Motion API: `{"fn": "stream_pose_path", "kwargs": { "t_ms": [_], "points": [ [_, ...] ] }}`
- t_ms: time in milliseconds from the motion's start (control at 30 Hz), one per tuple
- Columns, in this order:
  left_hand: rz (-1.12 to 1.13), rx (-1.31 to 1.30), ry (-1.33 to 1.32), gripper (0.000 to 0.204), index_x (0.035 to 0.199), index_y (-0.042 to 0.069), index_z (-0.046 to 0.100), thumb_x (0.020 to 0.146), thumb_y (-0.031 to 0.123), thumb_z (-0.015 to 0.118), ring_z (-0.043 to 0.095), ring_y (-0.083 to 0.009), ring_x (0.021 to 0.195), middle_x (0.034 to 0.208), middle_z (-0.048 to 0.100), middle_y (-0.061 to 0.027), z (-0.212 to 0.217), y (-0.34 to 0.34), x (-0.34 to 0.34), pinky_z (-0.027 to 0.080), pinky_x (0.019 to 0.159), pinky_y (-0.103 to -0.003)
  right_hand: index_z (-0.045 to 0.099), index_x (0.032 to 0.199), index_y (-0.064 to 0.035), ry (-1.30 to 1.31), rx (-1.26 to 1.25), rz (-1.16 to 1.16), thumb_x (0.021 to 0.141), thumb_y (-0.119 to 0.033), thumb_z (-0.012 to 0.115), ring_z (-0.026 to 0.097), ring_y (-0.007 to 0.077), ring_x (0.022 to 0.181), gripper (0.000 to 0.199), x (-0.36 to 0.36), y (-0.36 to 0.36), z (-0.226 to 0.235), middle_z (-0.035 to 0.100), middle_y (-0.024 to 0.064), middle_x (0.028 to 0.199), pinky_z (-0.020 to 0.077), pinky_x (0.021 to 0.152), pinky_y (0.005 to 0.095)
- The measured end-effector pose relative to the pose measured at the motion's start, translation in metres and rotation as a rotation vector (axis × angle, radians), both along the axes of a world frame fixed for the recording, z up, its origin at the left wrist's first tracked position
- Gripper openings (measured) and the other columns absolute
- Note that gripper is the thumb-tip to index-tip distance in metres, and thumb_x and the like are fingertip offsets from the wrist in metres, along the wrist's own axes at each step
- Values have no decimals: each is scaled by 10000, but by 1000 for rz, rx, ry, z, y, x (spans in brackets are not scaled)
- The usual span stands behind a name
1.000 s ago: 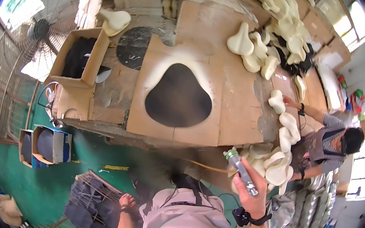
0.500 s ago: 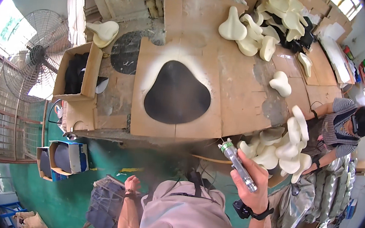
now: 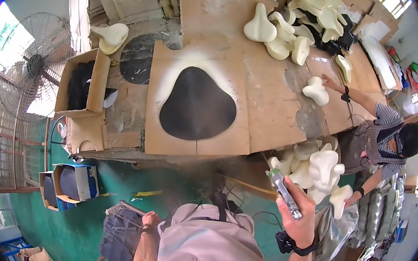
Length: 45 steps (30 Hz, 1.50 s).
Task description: The person sprays a black substance onto white shoe parts using a handheld spray gun. They pick up the parts from a table, apply the spray, and place them onto a metal rack. The person also handles cardboard boxes containing the parts.
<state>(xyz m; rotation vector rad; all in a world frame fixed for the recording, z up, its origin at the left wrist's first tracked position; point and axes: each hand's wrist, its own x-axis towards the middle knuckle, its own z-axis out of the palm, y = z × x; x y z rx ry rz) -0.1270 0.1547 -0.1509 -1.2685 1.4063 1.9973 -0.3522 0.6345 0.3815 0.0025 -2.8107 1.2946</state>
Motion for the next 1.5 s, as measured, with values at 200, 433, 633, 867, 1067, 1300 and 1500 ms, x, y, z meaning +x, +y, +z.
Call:
{"fn": "stream_pose_path", "kwargs": {
  "t_ms": [200,433,633,867,1067,1300,1500],
  "points": [
    [44,-129,-195,394,1303,58,532,932,177,598,648,-290,918,1038,656,-130,32,10,-39,546,751,-474,581,1295,7,-193,-101,263,761,18,730,688,329,881,554,7,-17,0,679,207,1030,536,787,340],
    [84,-197,-89,394,1263,8,565,907,158,640,668,-251,792,946,674,-115,53,9,-56,563,666,-400,542,1331,-2,47,-142,235,773,61,698,658,302,773,583,-30,-50,-15,656,167,928,523,701,350],
    [66,-167,-137,393,1280,-2,540,912,126,598,659,-294,820,981,651,-140,48,9,-41,565,689,-484,590,1278,36,107,-133,50,831,3,681,641,212,739,457,-40,-40,-25,697,156,978,507,684,305],
    [240,374,39,359,1254,-21,530,926,106,599,656,-356,848,997,634,-196,7,-26,-4,564,717,-539,569,1299,21,43,0,83,774,63,685,664,324,756,539,-22,-20,-21,667,187,924,518,684,355],
    [81,97,32,233,1111,-10,596,954,133,499,630,-252,745,832,627,-103,-1,-26,-21,542,652,-398,577,1294,16,75,-91,86,756,66,698,656,332,744,554,-13,-24,-7,666,177,904,519,677,350],
    [-75,-195,-94,457,1260,22,579,860,225,669,656,-279,975,1032,674,-129,42,7,-74,555,790,-452,602,1261,23,-42,-14,124,761,28,712,658,263,759,512,2,-20,6,675,161,906,504,708,311],
    [-68,-168,-160,463,1294,41,549,878,218,650,656,-304,1004,1118,656,-146,57,15,-87,545,830,-505,573,1324,-29,-93,48,289,693,83,652,651,332,760,646,12,-6,0,667,169,933,517,690,339]
  ]
}}
